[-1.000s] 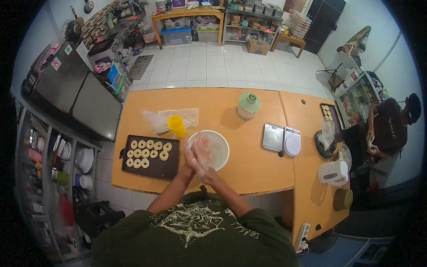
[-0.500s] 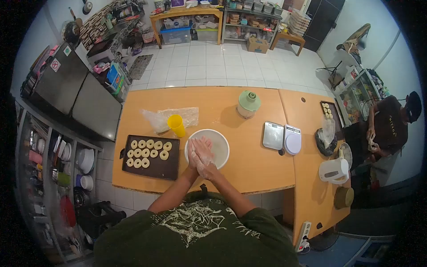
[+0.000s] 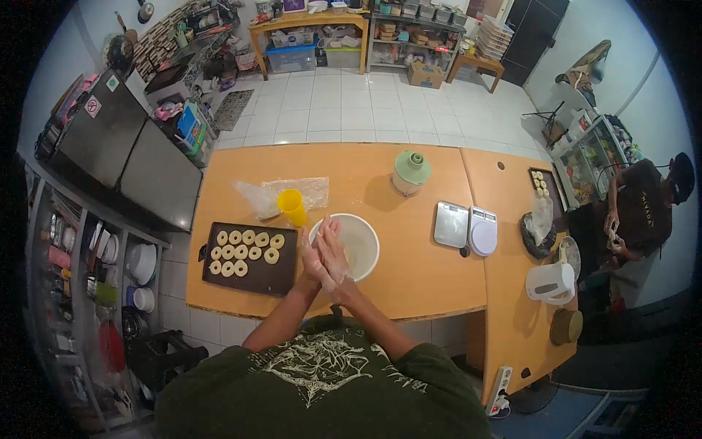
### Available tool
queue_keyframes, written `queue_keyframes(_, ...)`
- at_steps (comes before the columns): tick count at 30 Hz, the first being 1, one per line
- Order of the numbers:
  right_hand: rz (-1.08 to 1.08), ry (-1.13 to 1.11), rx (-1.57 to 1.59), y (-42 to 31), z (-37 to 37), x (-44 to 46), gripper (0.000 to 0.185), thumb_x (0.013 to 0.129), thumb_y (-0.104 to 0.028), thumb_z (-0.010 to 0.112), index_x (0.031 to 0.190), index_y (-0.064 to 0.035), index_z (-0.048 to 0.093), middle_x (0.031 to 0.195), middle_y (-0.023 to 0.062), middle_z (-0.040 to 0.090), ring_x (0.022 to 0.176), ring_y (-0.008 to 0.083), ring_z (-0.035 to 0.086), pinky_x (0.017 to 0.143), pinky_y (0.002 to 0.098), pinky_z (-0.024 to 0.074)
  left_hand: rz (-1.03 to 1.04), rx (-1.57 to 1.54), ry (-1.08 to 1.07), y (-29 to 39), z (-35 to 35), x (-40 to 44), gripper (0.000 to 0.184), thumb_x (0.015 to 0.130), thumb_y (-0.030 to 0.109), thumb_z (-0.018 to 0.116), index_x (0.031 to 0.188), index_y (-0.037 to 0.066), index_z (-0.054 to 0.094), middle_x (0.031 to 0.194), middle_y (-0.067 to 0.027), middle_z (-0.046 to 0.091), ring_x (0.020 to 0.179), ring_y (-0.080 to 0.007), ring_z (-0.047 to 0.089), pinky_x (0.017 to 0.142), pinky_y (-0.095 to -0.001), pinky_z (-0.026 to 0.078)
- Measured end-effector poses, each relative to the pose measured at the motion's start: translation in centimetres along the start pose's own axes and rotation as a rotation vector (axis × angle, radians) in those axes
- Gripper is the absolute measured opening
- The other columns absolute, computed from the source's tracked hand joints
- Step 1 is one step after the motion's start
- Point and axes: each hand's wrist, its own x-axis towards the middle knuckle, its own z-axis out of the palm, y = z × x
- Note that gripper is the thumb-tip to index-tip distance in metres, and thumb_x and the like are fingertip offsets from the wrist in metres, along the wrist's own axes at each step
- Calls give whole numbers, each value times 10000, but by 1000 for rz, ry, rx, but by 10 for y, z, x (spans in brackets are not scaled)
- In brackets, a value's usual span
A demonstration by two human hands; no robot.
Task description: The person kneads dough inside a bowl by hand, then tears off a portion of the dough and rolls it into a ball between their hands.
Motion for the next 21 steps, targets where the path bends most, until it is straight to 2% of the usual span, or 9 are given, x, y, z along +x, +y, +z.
queue_keyframes(4,-39,224,42,10,-7,4,666,1032,-396,334,1510,49,205,1577,263,181,1474,368,168,1189,400,138,43,87,-247,-8,16,-16,737,1017,563,231,1547,53,176,1597,-86,224,1470,-232,202,1193,-361,164)
queue_keyframes(7,186,209,222,2,-13,14,643,1039,-367,342,1511,46,203,1569,257,211,1469,350,188,1189,379,143,291,599,-317,-31,9,-35,655,1055,450,288,1528,6,201,1588,-110,216,1474,-213,174,1198,-346,140)
queue_keyframes(10,412,185,403,-5,-16,20,621,1046,-339,349,1512,42,201,1561,251,240,1465,332,207,1190,357,149,94,375,-96,-25,13,-36,632,1059,432,281,1530,17,208,1588,-124,219,1473,-219,182,1197,-352,139)
queue_keyframes(11,274,162,194,6,-7,13,611,1045,-328,359,1523,15,193,1561,247,244,1463,339,211,1192,353,143,77,332,-99,-27,-7,-21,663,1050,483,230,1541,39,194,1600,-97,194,1471,-231,189,1200,-354,125)
queue_keyframes(14,137,194,221,-4,14,5,609,1046,-333,349,1527,4,187,1560,249,246,1466,347,205,1192,338,140,225,367,-146,-1,-4,3,713,1035,539,166,1536,33,213,1585,-103,239,1460,-233,219,1191,-356,151)
queue_keyframes(16,165,247,315,8,11,15,628,1049,-368,331,1522,21,192,1528,239,320,1429,336,284,1171,341,195,122,265,-78,2,6,-3,754,1022,575,143,1528,23,233,1577,-112,262,1458,-238,229,1191,-361,145)
queue_keyframes(18,471,269,410,34,-1,23,669,1046,-443,315,1512,30,235,1416,214,445,1294,302,411,1117,349,275,1,217,-327,-5,1,-16,675,1054,495,169,1534,22,209,1591,-104,233,1461,-217,221,1193,-354,149)
queue_keyframes(19,624,391,683,33,-8,29,707,1032,-520,310,1462,40,333,1225,158,528,1120,236,465,1032,345,345,38,331,-323,-14,5,-25,682,1053,497,168,1533,14,203,1595,-101,223,1466,-217,204,1193,-353,147)
queue_keyframes(21,704,393,637,37,-10,30,705,1026,-538,311,1419,45,376,1189,147,531,1091,228,469,1022,347,352,79,431,-289,-28,-3,-25,681,1053,499,169,1535,19,205,1596,-100,218,1467,-222,203,1192,-353,147)
